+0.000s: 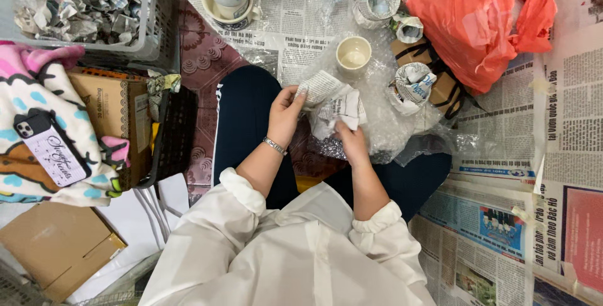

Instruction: The person sits cross-legged on the floor and wraps several small cups with newspaper and bubble wrap. They handle each cup individually, folding the paper around it and placing the wrapped items on a nearby pile.

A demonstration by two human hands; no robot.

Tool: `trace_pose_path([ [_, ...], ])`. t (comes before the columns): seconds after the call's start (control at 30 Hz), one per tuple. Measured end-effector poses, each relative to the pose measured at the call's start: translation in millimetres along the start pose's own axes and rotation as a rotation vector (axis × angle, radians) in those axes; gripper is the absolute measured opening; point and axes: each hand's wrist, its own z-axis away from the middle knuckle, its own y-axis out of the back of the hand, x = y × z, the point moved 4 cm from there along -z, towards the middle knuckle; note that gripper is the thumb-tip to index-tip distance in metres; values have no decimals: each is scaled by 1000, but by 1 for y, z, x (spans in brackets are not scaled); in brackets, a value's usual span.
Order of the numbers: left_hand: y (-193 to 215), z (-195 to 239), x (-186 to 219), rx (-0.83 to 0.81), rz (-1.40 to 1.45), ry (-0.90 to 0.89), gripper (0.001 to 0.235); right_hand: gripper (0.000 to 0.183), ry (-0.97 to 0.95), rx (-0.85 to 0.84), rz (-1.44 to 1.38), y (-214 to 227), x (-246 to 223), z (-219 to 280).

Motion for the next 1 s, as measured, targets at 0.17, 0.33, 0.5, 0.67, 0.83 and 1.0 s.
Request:
trace_pose_path([
  [0.17,-17,11,21,-124,-196,-35,32,44,-28,34,-452,5,-29,22],
  [0.33,-23,14,42,-222,-502,-161,36,41,-49,141,-229,16,-29,42],
  [0.5,-9,3,11,-142,-361,99,30,32,-3,113,400,12,3,29],
  [0.67,-15,-30,-14,-116,-171,253,31,38,-175,109,540,-2,0,11],
  [0.83,-17,-38,-35,-76,-347,457,35,33,-47,101,478,-2,-17,21],
  [1.0,-19,-55,-21,-27,-249,410,38,30,-140,104,462,-10,-28,16],
])
